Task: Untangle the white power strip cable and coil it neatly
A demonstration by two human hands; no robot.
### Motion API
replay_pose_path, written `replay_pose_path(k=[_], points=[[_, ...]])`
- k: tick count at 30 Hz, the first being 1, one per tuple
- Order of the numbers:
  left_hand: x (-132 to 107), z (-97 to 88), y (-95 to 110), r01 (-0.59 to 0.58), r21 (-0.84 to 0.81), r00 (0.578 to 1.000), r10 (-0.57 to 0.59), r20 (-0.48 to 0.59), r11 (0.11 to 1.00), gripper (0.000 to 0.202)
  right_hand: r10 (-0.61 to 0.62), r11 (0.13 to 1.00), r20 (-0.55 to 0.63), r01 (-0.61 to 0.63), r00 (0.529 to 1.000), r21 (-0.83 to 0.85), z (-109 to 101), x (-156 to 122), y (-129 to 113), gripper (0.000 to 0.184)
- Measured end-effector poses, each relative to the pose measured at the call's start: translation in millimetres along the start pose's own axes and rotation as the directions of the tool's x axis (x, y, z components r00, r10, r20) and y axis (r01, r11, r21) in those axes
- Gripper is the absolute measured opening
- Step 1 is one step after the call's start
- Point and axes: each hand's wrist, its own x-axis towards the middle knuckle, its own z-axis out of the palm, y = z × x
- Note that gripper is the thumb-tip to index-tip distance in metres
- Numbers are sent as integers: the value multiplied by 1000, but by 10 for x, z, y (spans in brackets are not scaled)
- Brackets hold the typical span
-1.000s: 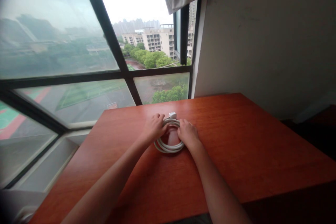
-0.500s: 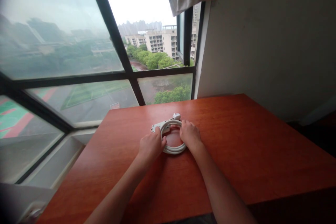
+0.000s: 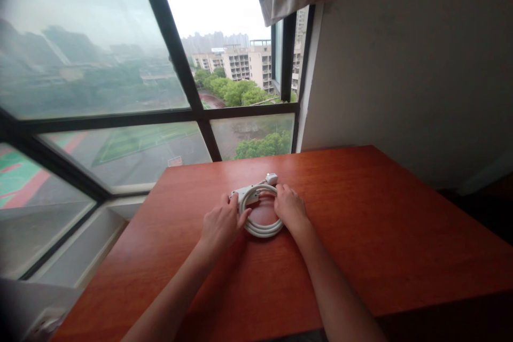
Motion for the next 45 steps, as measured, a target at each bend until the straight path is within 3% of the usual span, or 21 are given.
replay_pose_path(k=[2, 5, 9, 14, 21, 25, 28, 32, 34, 36, 40, 42, 45], points=[[-1, 31, -67, 18, -2, 999, -18, -32, 1000, 58, 0, 1000, -5, 0, 1000, 15, 0, 4, 10, 21], [12, 107, -126, -13, -51, 1000, 14, 8, 999, 67, -5, 1000, 2, 5, 1000, 21, 6, 7, 20, 20], [77, 194, -86, -86, -137, 996, 87, 4, 987, 53, 0, 1000, 2, 0, 1000, 18, 22, 17, 56, 18], [356, 269, 77, -170, -204, 985, 164, -43, 964, 45, 93, 995, -30, -92, 995, 30, 26, 87, 242, 19], [876, 288, 488, -319, -362, 947, 304, -98, 876, 43, 294, 955, -75, -290, 953, 59, 23, 236, 754, 21], [983, 296, 679, -357, -460, 933, 336, -131, 813, 44, 334, 941, -105, -325, 937, 99, 37, 249, 947, 21], [970, 357, 672, -334, -475, 943, 290, -164, 814, 45, 352, 935, -174, -336, 920, 114, 28, 222, 966, 22], [881, 449, 433, -299, -515, 950, 199, -241, 803, 48, 295, 954, -431, -233, 853, 191, -31, 200, 815, 34], [819, 479, 256, -277, -564, 955, 158, -250, 778, 50, 225, 957, -545, -77, 808, 281, -42, 196, 648, 34], [751, 503, 78, -247, -638, 968, 150, -202, 730, 47, 144, 914, -587, 120, 797, 387, -14, 178, 423, 29], [606, 562, -201, -189, -793, 979, 174, -107, 579, 38, -126, 754, -414, 358, 902, 551, 153, 66, -73, 19], [543, 601, -282, -164, -846, 985, 131, -112, 507, 36, -213, 713, -315, 367, 925, 598, 247, -2, -265, 19], [479, 650, -334, -150, -886, 988, 40, -147, 439, 30, -221, 675, -276, 351, 935, 649, 341, -51, -441, 21]])
